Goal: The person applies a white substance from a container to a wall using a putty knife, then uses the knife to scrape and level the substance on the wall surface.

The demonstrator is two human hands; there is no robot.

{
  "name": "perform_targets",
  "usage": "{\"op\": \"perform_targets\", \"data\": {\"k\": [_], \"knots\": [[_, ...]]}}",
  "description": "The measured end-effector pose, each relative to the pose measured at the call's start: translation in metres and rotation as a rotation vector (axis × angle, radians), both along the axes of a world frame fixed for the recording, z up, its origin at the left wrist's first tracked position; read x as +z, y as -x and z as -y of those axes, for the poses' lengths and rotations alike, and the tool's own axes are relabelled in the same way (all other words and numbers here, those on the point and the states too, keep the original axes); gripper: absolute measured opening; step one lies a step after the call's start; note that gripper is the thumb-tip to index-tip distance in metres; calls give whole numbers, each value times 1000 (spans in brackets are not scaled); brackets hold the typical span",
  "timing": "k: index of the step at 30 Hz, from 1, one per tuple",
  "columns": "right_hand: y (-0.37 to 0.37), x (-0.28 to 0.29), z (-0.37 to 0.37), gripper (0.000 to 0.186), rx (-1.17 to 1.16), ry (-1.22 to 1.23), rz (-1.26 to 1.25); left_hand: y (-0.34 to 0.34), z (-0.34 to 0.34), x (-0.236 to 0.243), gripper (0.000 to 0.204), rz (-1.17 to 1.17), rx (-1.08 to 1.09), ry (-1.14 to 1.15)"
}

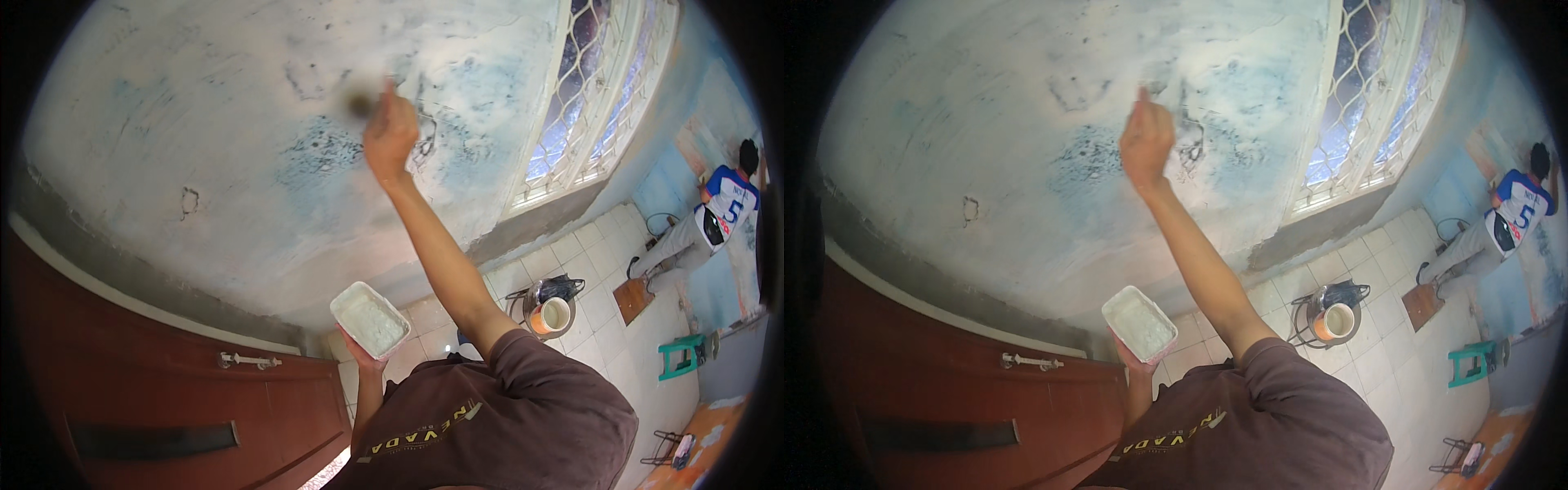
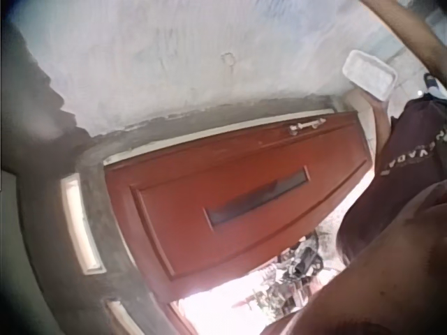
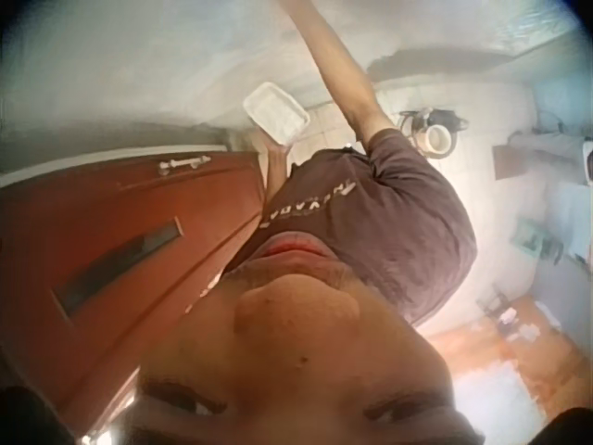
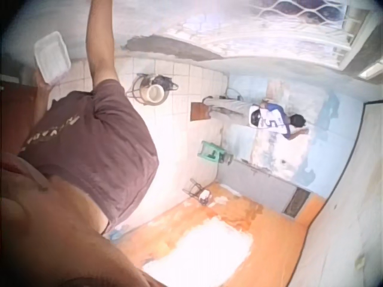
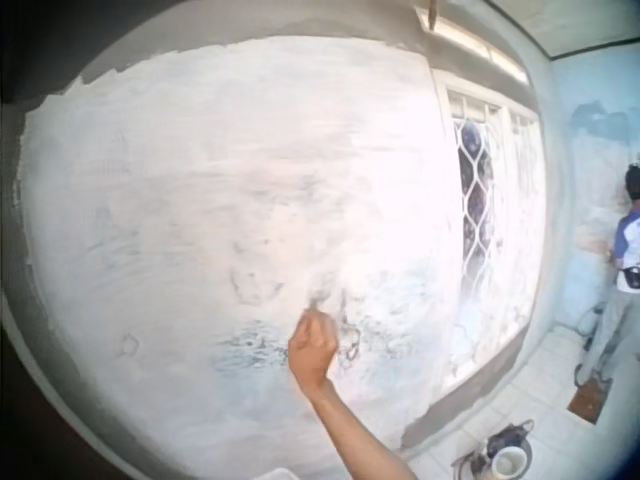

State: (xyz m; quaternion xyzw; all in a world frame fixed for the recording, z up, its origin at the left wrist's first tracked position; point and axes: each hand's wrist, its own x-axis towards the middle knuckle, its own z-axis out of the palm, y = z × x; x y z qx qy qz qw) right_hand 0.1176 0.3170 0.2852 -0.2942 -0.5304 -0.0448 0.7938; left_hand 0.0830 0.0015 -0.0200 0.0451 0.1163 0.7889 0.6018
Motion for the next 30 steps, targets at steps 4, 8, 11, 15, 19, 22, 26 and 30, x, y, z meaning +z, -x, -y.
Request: {"op": "perform_targets", "data": {"k": [4, 8, 11, 15, 19, 22, 26, 30], "knots": [[60, 1, 39, 39, 225, -142, 110, -7, 13, 0, 82, -37, 47, 16], [70, -17, 70, 30, 586, 15, 193, -14, 20, 9, 84, -118, 93, 12], [32, -45, 54, 22, 808, 334, 89, -14, 19, 8, 83, -122, 85, 19], [-76, -68, -6, 33, 632, 439, -252, -13, 15, 2, 81, -46, -22, 11], [-203, -71, -96, 28, 108, 451, -372, -17, -5, -9, 80, -70, -79, 48], [-258, -59, -147, 30, -50, 382, -449, -28, -24, -6, 80, -93, -153, 23], [-229, -25, -155, 27, -215, 389, -398, -32, -32, 3, 79, -147, -116, 49], [-134, 32, -94, 24, -69, 110, -282, -22, -19, -2, 80, -87, -27, 82]]}}
